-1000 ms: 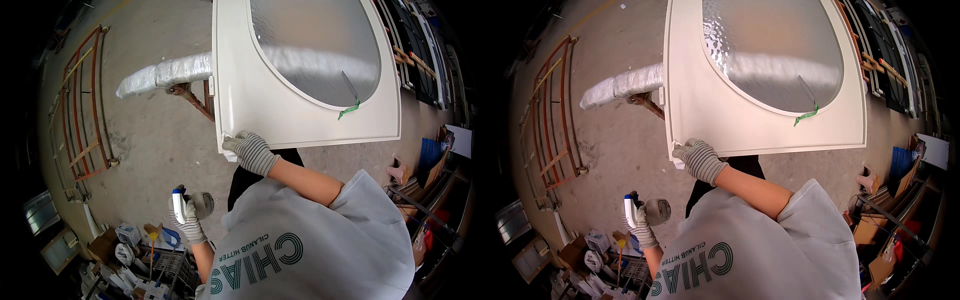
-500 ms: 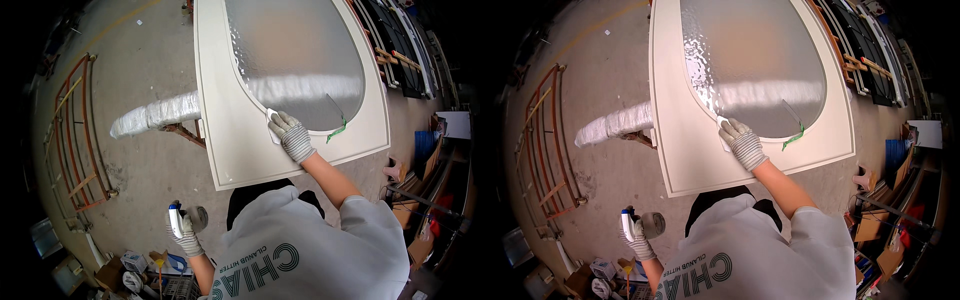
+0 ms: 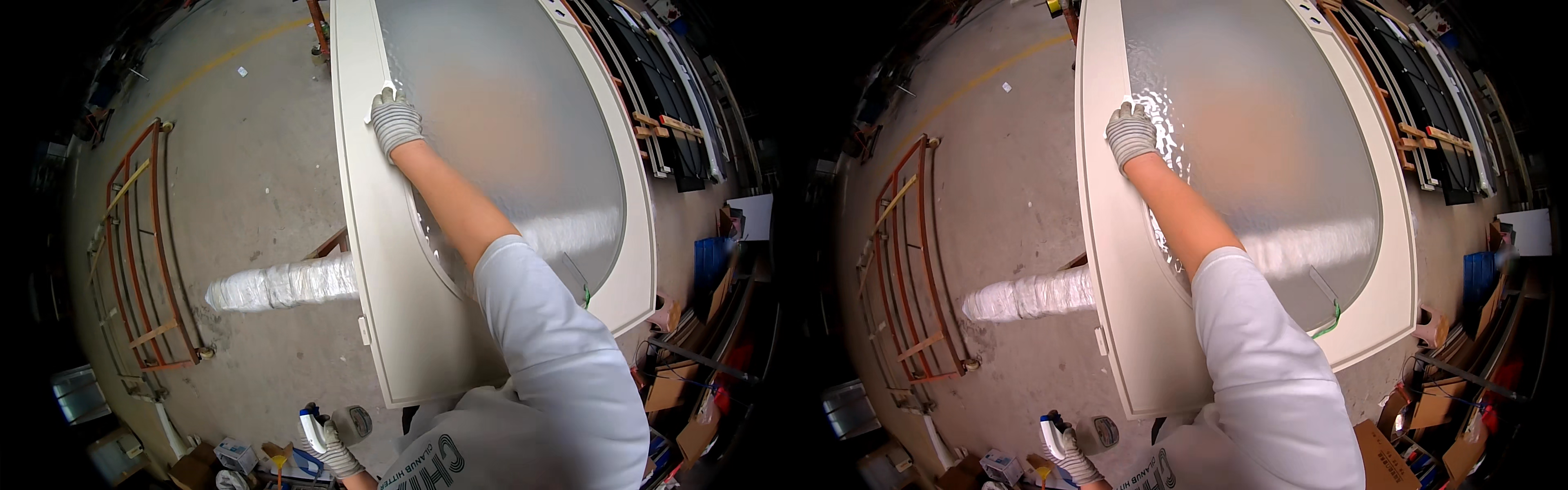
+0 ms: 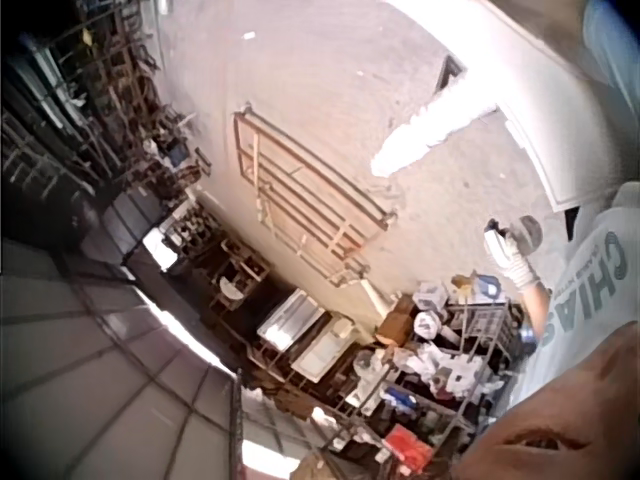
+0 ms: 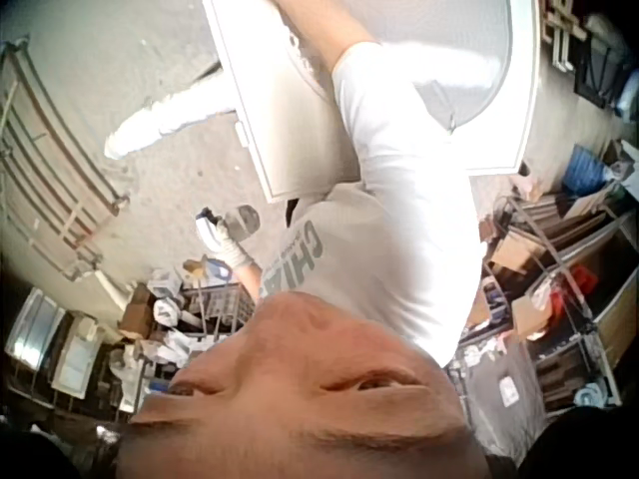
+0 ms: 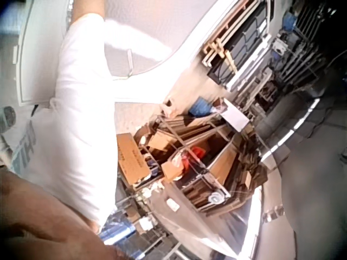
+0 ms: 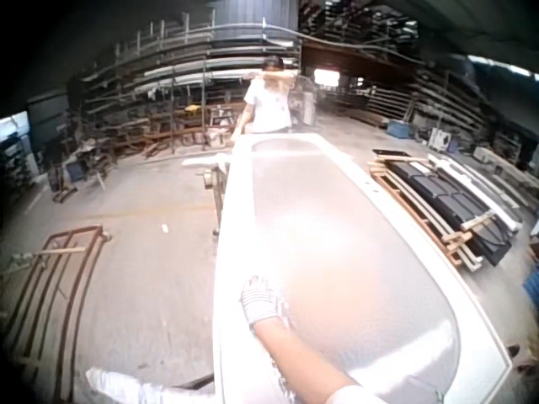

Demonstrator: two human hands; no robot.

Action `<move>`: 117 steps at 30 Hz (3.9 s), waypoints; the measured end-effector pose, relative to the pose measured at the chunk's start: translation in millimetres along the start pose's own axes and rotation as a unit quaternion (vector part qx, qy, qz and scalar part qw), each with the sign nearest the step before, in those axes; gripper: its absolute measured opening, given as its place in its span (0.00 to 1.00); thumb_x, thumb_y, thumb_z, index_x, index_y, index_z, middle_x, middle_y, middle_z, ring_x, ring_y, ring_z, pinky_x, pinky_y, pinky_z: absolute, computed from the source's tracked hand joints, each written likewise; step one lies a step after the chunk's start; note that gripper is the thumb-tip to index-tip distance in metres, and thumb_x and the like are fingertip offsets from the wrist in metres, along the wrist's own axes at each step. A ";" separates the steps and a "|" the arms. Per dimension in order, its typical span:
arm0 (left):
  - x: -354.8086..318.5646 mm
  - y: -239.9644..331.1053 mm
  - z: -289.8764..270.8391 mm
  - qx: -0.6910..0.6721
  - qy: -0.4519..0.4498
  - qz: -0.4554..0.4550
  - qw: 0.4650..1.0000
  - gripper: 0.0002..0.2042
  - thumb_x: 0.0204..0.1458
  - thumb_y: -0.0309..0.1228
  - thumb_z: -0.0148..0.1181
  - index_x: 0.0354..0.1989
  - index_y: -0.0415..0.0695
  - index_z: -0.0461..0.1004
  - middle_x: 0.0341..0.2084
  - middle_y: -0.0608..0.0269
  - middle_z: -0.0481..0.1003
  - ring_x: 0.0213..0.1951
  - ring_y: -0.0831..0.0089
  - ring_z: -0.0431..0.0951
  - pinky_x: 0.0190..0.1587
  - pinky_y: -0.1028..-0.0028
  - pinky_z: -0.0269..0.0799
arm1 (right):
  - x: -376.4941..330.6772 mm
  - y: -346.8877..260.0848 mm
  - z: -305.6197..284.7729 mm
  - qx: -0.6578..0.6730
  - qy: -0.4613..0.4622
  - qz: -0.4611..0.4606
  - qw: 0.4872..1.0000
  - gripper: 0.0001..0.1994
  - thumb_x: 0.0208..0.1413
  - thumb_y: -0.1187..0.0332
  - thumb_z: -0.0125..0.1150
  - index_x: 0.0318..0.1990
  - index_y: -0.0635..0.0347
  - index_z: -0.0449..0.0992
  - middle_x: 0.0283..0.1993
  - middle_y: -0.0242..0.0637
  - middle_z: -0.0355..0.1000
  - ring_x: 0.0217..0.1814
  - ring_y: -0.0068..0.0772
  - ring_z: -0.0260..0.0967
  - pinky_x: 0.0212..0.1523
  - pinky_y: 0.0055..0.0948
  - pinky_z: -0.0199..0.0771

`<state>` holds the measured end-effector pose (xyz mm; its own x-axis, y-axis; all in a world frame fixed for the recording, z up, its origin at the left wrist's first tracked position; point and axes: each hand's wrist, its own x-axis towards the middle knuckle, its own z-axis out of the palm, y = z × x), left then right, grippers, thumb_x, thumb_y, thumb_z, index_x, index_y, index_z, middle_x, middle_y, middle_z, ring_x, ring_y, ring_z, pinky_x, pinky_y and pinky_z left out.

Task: The person cleans a large white door with a frosted glass panel using a spray bottle and a white cloth, wiping the frame and glass surface. They then use a spray gun to apply a coating to the door's surface. A coworker assists by holding the door during the process.

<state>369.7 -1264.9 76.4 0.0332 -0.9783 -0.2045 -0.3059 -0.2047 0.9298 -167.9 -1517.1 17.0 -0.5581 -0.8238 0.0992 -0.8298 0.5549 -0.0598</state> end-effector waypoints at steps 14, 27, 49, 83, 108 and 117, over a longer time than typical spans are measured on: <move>27.4 18.8 42.0 0.100 0.017 -0.086 0.991 0.25 0.40 0.32 0.63 0.50 0.38 0.70 0.28 0.66 0.71 0.28 0.78 0.68 0.30 0.79 0.65 | 98.9 -10.2 -26.5 -0.310 -0.103 -0.171 0.930 0.20 0.54 0.73 0.48 0.52 0.79 0.63 0.56 0.62 0.64 0.60 0.58 0.61 0.63 0.45 0.54; 74.8 -1.7 10.4 0.060 -0.083 -0.024 0.994 0.24 0.43 0.38 0.65 0.48 0.39 0.72 0.27 0.68 0.71 0.30 0.78 0.69 0.34 0.78 0.66 | -353.2 -9.4 -66.5 0.057 -0.113 -0.159 0.979 0.19 0.53 0.74 0.44 0.54 0.70 0.63 0.56 0.55 0.64 0.62 0.53 0.59 0.64 0.48 0.55; 111.1 16.3 48.4 0.072 -0.095 -0.089 0.989 0.24 0.44 0.36 0.63 0.50 0.40 0.70 0.28 0.66 0.71 0.31 0.78 0.69 0.35 0.78 0.66 | -87.5 -20.4 -1.9 0.123 -0.031 -0.291 0.948 0.22 0.45 0.83 0.45 0.51 0.62 0.66 0.59 0.45 0.62 0.63 0.46 0.57 0.64 0.36 0.56; 104.6 9.3 22.0 0.096 -0.059 -0.066 0.991 0.24 0.50 0.44 0.58 0.51 0.40 0.70 0.36 0.61 0.72 0.38 0.69 0.71 0.42 0.69 0.68 | 30.2 -46.8 7.2 0.115 0.066 -0.320 0.938 0.11 0.44 0.73 0.55 0.38 0.55 0.75 0.51 0.33 0.69 0.58 0.44 0.61 0.59 0.38 0.62; 149.2 22.4 99.6 0.154 -0.097 -0.016 0.983 0.19 0.47 0.36 0.59 0.46 0.37 0.73 0.29 0.60 0.74 0.31 0.68 0.73 0.36 0.70 0.70 | 253.0 81.8 55.1 0.357 -0.009 -0.058 0.932 0.19 0.50 0.79 0.55 0.52 0.57 0.72 0.53 0.38 0.70 0.53 0.32 0.67 0.57 0.25 0.66; 160.4 26.9 121.0 0.166 -0.091 -0.053 0.981 0.20 0.46 0.35 0.58 0.46 0.38 0.73 0.28 0.61 0.73 0.30 0.71 0.72 0.36 0.72 0.69 | 338.2 83.9 82.2 0.726 0.043 0.058 0.684 0.19 0.56 0.66 0.57 0.55 0.61 0.70 0.51 0.36 0.72 0.46 0.23 0.70 0.49 0.21 0.67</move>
<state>251.7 -1423.4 31.6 -0.0791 -0.9245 -0.3729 -0.6040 -0.2531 0.7557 -426.8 -1758.7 -36.1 -0.6694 -0.7400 0.0649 0.0543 -0.1358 -0.9892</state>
